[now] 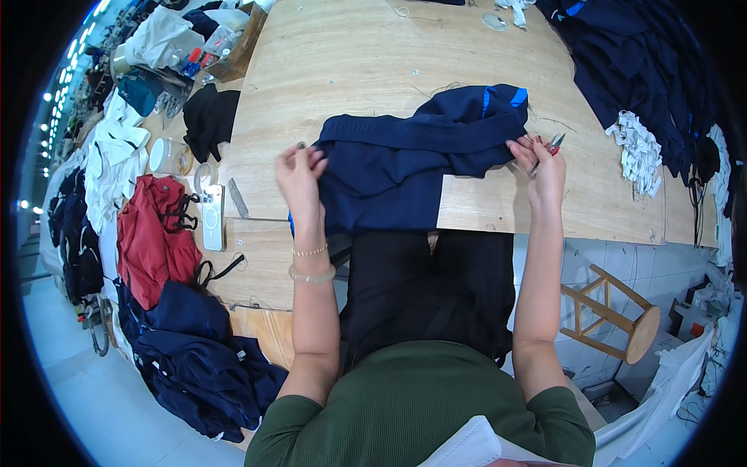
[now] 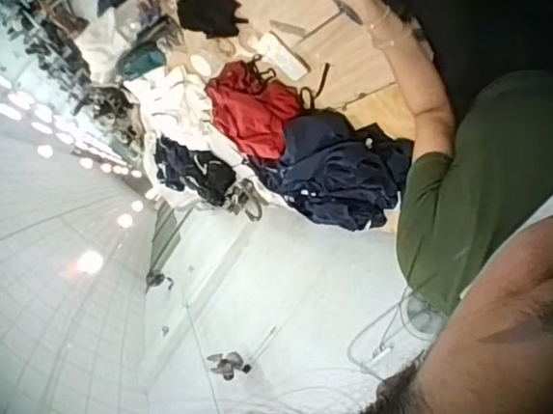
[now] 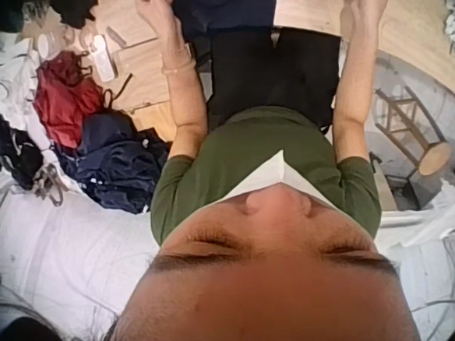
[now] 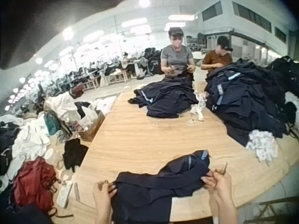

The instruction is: Trimming loose threads from blue athletic shorts using thread snips at a factory workbench.

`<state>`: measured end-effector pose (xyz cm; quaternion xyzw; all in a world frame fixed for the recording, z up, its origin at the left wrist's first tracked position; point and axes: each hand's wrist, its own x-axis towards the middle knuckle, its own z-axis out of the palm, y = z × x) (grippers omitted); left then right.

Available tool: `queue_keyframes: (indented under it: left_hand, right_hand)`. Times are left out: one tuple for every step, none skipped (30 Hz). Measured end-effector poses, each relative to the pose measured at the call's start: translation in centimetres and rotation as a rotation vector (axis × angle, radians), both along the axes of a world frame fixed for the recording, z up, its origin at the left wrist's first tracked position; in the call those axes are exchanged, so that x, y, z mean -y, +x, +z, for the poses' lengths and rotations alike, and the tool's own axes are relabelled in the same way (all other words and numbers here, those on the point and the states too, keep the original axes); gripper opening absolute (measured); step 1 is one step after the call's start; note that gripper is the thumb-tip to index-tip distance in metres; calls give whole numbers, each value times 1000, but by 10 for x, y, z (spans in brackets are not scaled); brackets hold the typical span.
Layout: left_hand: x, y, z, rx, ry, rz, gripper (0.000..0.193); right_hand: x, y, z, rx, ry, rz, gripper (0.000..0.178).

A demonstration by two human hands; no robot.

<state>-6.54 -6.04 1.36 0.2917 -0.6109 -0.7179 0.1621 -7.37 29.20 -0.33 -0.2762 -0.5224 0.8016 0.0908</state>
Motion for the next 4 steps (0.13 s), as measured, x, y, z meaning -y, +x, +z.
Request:
queue_keyframes:
  left_hand:
    - [5,2,0,-74,-204,42,22]
    - [4,8,-1,-70,-202,41,22]
    - [1,17,-3,-105,-96,-41,26]
    - [-18,29,12,-140,17,-131,30]
  right_hand:
    - [-1,4,4,4,2,-1,19]
    - [-3,9,7,28,275,17,20]
    - [-4,14,10,53,549,38,22]
    - [-8,15,9,61,554,34,22]
